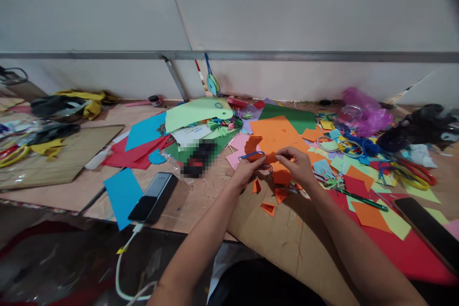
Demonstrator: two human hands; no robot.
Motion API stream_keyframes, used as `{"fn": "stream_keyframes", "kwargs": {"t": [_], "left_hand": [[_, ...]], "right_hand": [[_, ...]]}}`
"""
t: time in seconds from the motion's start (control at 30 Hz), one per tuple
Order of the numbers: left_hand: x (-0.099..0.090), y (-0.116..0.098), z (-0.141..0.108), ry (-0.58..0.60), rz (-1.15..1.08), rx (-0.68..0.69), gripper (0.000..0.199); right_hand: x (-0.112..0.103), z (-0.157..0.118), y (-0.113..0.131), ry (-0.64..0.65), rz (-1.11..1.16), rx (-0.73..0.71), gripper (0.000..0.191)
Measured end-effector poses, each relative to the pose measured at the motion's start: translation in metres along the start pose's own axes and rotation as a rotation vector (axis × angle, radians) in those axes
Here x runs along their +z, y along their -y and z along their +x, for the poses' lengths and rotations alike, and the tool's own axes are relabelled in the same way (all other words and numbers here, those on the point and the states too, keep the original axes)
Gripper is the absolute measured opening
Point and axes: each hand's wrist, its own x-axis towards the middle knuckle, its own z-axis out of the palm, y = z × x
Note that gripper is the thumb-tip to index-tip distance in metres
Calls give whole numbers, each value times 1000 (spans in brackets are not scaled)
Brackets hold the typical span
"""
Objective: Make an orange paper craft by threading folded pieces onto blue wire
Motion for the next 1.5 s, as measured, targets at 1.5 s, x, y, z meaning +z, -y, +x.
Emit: {"fn": "stream_keyframes", "kwargs": {"t": [1.5], "left_hand": [[11,-4,-1,-100,-158,-31,53]], "right_hand": [[-84,-10,-17,467,-992,272,19]]}}
